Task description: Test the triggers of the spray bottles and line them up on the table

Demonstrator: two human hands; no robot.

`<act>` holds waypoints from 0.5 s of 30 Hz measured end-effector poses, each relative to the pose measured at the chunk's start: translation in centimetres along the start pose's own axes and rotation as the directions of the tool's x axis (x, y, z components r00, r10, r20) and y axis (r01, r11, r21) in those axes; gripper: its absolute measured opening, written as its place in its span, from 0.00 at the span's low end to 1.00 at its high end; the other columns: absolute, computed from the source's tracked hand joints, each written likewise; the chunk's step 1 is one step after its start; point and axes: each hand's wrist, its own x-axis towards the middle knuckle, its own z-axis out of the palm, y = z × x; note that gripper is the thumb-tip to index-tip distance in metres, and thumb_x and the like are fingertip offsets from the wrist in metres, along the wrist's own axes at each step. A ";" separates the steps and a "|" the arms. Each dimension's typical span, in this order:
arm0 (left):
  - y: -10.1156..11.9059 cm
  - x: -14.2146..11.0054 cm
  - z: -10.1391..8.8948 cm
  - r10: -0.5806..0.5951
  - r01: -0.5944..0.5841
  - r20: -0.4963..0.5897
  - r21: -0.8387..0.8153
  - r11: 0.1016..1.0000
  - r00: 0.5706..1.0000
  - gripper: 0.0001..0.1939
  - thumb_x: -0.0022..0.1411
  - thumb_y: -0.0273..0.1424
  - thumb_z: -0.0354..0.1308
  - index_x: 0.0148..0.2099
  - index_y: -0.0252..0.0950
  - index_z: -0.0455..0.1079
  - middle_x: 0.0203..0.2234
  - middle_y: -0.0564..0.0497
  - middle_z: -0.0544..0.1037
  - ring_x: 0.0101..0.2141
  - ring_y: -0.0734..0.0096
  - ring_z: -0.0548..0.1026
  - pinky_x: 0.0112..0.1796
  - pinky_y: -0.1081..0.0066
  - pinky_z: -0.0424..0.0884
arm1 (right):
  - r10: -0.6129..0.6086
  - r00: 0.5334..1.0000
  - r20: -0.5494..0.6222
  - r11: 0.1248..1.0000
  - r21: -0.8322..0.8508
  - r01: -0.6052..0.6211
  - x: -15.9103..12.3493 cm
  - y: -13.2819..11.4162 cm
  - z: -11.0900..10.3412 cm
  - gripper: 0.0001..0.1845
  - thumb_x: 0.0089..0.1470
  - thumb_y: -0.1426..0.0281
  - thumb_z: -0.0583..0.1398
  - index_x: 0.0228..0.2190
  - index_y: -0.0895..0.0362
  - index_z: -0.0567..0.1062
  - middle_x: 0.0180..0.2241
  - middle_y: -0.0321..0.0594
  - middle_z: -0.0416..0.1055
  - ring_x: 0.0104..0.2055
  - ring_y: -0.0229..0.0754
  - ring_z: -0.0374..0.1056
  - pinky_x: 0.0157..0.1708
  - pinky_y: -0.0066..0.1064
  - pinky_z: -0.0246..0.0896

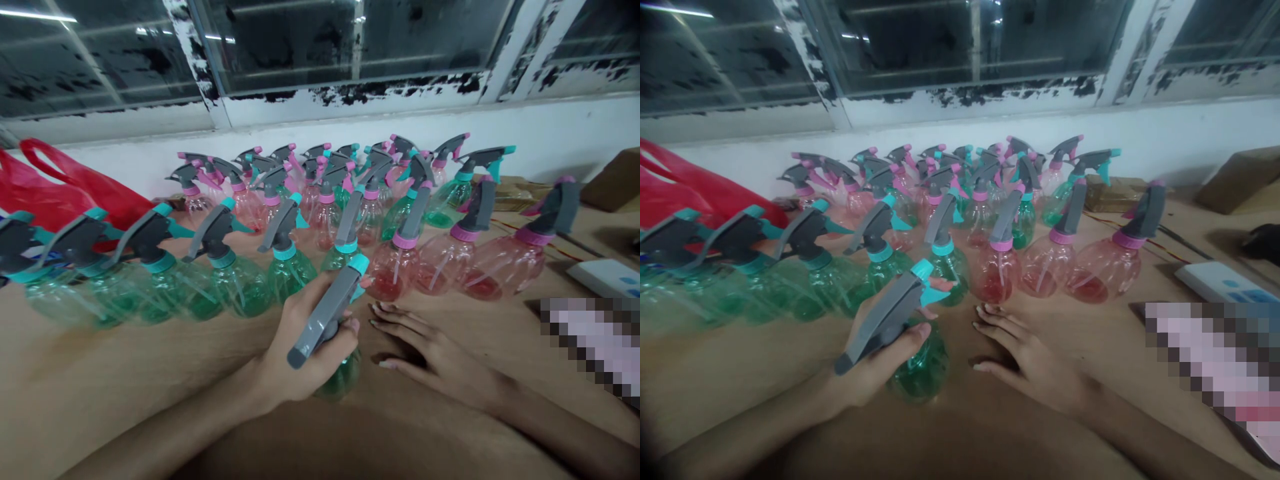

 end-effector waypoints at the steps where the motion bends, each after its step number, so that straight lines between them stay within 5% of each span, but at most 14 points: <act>1: 0.1 0.0 -0.1 -0.009 0.009 0.015 -0.008 1.000 1.000 0.10 0.54 0.25 0.52 0.40 0.40 0.62 0.28 0.55 0.70 0.27 0.71 0.73 0.30 0.71 0.70 | 0.002 1.000 0.001 1.000 -0.004 -0.002 0.0 0.0 0.0 0.29 0.56 0.57 0.56 0.57 0.52 0.61 0.59 0.40 0.60 0.61 0.46 0.53 0.59 0.45 0.51; 15: 0.1 0.5 -0.8 0.013 -0.014 0.069 0.021 1.000 0.998 0.09 0.49 0.27 0.49 0.35 0.41 0.63 0.25 0.55 0.69 0.25 0.69 0.68 0.28 0.68 0.69 | 0.007 1.000 0.018 1.000 0.007 -0.007 0.0 0.1 0.0 0.30 0.56 0.57 0.56 0.58 0.51 0.59 0.60 0.40 0.59 0.62 0.46 0.52 0.59 0.46 0.51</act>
